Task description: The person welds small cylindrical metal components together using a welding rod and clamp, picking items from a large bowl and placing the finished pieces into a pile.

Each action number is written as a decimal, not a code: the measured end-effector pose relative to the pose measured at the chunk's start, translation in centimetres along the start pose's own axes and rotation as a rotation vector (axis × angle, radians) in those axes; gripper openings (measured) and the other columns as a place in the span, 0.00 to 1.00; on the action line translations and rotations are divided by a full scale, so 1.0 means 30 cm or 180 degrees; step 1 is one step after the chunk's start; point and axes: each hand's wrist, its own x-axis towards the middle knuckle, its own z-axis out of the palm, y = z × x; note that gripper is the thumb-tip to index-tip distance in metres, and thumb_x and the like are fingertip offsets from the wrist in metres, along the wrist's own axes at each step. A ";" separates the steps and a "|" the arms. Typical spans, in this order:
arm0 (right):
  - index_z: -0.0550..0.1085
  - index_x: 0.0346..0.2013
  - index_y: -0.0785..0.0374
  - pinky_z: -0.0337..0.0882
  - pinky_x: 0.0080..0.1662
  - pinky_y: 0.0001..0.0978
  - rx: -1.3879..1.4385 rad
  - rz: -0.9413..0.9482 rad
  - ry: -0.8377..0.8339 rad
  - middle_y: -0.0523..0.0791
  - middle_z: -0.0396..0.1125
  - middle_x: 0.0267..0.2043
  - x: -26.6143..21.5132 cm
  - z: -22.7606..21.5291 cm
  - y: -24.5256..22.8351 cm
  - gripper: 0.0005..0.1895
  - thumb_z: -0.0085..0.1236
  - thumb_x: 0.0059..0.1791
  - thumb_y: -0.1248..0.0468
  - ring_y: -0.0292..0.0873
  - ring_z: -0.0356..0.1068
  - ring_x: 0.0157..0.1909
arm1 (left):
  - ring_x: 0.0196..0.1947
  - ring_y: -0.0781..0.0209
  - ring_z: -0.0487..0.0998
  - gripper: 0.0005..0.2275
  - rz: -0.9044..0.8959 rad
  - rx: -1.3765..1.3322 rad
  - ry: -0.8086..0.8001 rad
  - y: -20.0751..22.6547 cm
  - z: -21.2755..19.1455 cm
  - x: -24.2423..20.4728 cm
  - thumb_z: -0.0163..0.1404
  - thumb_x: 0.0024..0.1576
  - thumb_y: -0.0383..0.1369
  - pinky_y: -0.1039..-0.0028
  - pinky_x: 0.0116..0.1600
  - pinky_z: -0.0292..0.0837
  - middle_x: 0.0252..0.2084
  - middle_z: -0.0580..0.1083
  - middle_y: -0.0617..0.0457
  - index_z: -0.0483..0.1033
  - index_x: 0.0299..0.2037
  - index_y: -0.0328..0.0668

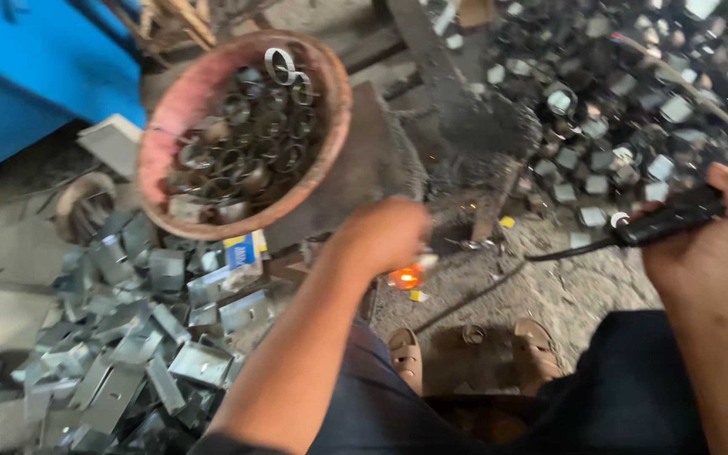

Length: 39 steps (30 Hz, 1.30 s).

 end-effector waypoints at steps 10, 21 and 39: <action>0.65 0.52 0.64 0.71 0.57 0.37 -0.1897 -0.1802 -0.1561 0.48 0.65 0.48 0.437 -0.406 0.148 0.08 0.47 0.66 0.61 0.42 0.68 0.49 | 0.51 0.55 0.83 0.15 0.0245 -0.1015 0.3728 -0.116 -0.117 0.029 0.57 0.60 0.41 0.68 0.55 0.78 0.53 0.80 0.50 0.78 0.56 0.50; 0.66 0.45 0.62 0.71 0.58 0.36 -0.0741 -0.0795 -0.1757 0.42 0.64 0.45 0.101 0.040 0.093 0.09 0.40 0.64 0.61 0.41 0.68 0.48 | 0.52 0.51 0.82 0.14 -0.2451 -0.0118 0.1001 -0.904 -0.100 -0.137 0.54 0.54 0.29 0.61 0.58 0.76 0.48 0.82 0.50 0.86 0.47 0.58; 0.68 0.50 0.57 0.65 0.61 0.44 0.0217 0.0236 -0.1315 0.41 0.65 0.47 0.424 -0.350 0.144 0.11 0.40 0.63 0.55 0.40 0.67 0.51 | 0.48 0.47 0.80 0.10 -0.1978 -0.0382 0.1793 -0.882 -0.064 -0.150 0.62 0.51 0.38 0.60 0.53 0.72 0.46 0.80 0.49 0.85 0.43 0.58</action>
